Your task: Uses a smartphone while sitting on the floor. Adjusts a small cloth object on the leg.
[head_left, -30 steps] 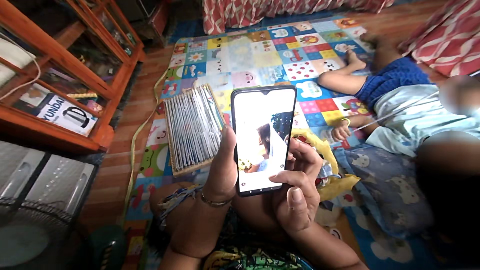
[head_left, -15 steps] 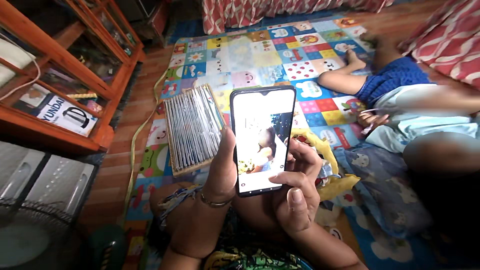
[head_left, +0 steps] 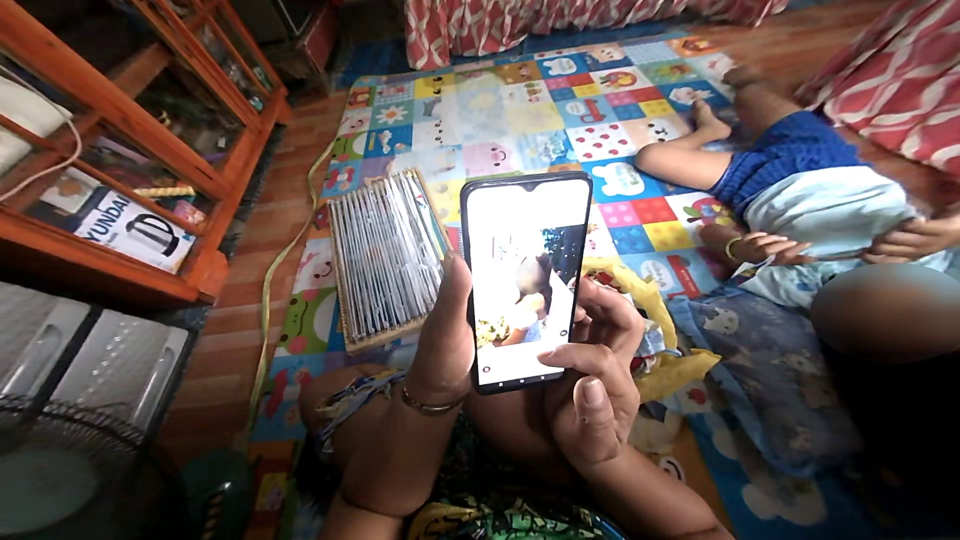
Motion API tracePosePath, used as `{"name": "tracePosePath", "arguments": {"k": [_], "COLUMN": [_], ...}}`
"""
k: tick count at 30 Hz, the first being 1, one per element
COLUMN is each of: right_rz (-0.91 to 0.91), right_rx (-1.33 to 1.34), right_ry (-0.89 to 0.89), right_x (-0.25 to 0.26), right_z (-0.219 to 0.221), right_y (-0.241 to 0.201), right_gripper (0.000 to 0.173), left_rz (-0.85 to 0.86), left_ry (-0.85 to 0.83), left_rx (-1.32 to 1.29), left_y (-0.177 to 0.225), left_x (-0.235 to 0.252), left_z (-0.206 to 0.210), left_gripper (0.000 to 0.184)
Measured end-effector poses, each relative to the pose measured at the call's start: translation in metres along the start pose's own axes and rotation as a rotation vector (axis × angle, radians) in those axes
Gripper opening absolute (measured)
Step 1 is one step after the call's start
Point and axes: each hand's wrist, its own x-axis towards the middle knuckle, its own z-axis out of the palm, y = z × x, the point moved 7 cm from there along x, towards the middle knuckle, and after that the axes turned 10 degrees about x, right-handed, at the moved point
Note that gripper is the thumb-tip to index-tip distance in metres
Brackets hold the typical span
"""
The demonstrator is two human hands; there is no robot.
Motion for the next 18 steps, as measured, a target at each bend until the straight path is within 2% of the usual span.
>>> {"name": "tracePosePath", "arguments": {"k": [5,8,14,18], "right_rz": [-0.159,-0.185,-0.211,-0.207], "right_rx": [-0.284,-0.430,-0.521,-0.563], "right_ry": [-0.002,-0.020,-0.091,-0.113], "right_x": [0.022,0.046,0.073,0.078], "right_z": [0.001,0.001,0.008,0.012], "right_y": [-0.022,-0.027,-0.029,-0.028], "right_gripper": [0.040,0.041,0.044,0.044], "left_rz": [-0.079,-0.081,-0.023,-0.057], "left_ry": [0.041,0.068,0.072,0.066], "left_rx": [0.087,0.104,0.144,0.126], "left_y": [-0.004,-0.003,-0.001,-0.001], "left_x": [-0.001,-0.001,-0.002,-0.002], "left_z": [-0.001,0.000,-0.004,-0.003], "left_gripper": [0.053,0.053,0.046,0.047]}}
